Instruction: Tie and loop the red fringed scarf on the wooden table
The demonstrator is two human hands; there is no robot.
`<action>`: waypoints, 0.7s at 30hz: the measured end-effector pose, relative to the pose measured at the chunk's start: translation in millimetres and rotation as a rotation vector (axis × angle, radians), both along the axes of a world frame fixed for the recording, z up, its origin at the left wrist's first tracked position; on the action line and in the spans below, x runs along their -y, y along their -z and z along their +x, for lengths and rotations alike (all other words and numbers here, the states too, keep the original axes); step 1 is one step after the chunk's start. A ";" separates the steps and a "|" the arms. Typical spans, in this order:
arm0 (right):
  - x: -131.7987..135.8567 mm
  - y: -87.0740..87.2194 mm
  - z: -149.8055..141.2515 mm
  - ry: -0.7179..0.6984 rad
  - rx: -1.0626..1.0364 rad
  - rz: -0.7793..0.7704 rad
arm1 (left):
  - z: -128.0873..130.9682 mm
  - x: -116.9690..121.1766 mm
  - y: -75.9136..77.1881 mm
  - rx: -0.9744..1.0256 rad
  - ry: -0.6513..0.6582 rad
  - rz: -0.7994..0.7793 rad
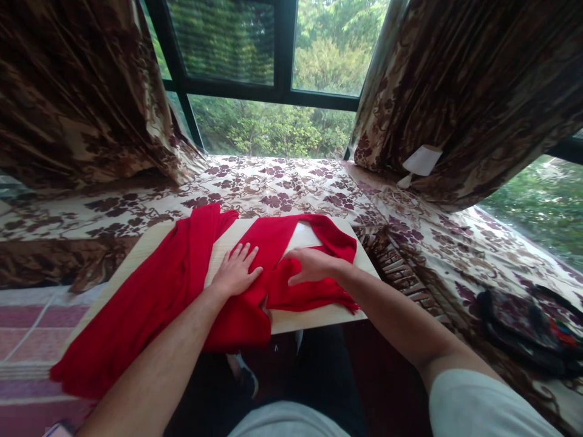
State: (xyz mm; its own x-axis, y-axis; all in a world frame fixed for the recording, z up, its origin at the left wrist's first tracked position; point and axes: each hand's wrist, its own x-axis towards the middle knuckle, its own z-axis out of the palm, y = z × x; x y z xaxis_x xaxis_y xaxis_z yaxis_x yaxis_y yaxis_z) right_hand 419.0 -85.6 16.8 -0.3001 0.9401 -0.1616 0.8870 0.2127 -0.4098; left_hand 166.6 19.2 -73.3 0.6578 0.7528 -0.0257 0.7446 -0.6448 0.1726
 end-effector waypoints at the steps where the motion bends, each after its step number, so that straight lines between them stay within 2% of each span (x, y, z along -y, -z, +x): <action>1: 8.2 4.2 -8.7 -0.051 0.052 -0.016 | 0.0 -0.2 0.8 0.001 -0.001 0.003; 5: 30.1 21.0 -23.5 -0.059 0.214 0.020 | 0.0 -0.5 3.2 0.005 -0.004 0.012; 7: 37.2 21.1 -19.8 -0.047 0.244 0.013 | 0.3 -0.4 3.4 0.005 -0.010 0.005; 10: 51.9 4.3 -5.4 -0.045 0.272 -0.145 | 0.6 0.0 2.8 0.001 -0.020 -0.014; 14: 84.8 -29.4 16.0 -0.126 0.228 -0.511 | 2.8 1.5 -0.3 0.008 -0.042 -0.027; 16: 100.0 -38.2 25.0 -0.147 0.247 -0.645 | 6.4 2.9 -5.1 0.013 -0.063 -0.019; 19: 104.9 -35.8 40.7 -0.074 0.194 -0.693 | 15.8 5.5 -18.2 0.014 -0.084 0.047; 21: 92.7 -26.8 54.5 0.078 0.072 -0.569 | 23.2 7.0 -28.6 -0.001 -0.102 0.086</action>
State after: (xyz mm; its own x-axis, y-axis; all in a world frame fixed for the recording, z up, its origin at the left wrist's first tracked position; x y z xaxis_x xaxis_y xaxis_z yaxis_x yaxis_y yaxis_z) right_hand 473.5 -178.3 43.6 -0.2028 0.7180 -0.6658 0.9210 -0.0910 -0.3788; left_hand 189.8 12.2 -44.7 0.5774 0.8154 0.0412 0.8075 -0.5778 0.1190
